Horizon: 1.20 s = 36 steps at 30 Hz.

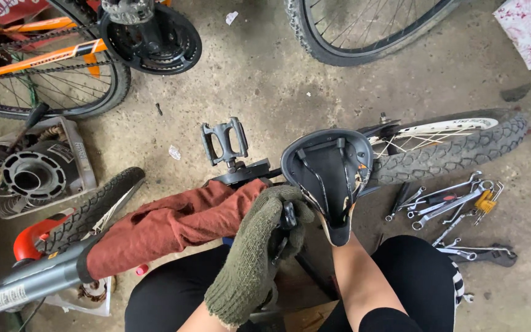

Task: Repairing a bicycle by adjusting the seat post component with a small tool

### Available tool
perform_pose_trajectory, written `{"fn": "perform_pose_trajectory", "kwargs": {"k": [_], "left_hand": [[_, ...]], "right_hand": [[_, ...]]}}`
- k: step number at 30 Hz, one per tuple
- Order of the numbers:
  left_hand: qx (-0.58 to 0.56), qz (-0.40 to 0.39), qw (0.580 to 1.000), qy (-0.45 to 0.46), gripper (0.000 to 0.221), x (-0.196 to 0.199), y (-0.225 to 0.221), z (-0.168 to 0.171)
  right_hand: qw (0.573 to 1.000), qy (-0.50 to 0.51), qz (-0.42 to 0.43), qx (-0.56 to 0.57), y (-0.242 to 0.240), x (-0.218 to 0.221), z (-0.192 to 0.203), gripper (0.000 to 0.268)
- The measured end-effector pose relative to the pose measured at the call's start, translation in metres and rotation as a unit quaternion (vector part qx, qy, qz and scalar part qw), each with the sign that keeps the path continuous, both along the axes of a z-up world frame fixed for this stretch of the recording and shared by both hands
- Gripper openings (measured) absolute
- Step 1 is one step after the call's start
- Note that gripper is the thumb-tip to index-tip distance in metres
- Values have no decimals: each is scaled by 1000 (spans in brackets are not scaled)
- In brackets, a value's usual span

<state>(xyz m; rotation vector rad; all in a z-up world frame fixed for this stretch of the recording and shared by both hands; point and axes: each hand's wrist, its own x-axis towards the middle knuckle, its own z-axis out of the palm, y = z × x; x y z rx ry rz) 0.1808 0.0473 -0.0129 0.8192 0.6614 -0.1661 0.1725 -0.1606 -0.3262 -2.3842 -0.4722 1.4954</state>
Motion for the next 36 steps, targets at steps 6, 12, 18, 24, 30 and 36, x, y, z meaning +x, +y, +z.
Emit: {"fn": "perform_pose_trajectory", "kwargs": {"k": [6,12,18,24,30,36], "left_hand": [[19,-6,1000,-21,28,14,8,-11],[9,1,998,-58,19,24,10,-22],[34,-8,997,-69,7,24,9,-13],[151,-92,984,-12,24,31,3,15],[137,-101,984,-52,14,21,-10,27],[230,-50,969,-73,25,3,-17,-7]], "right_hand": [[1000,4,21,5,-8,-20,9,37],[999,6,42,10,-13,-37,5,36],[998,5,65,11,53,23,48,35],[997,-13,79,7,56,38,65,35],[995,-43,86,11,23,22,84,34],[994,-74,83,8,-20,6,108,34]]}}
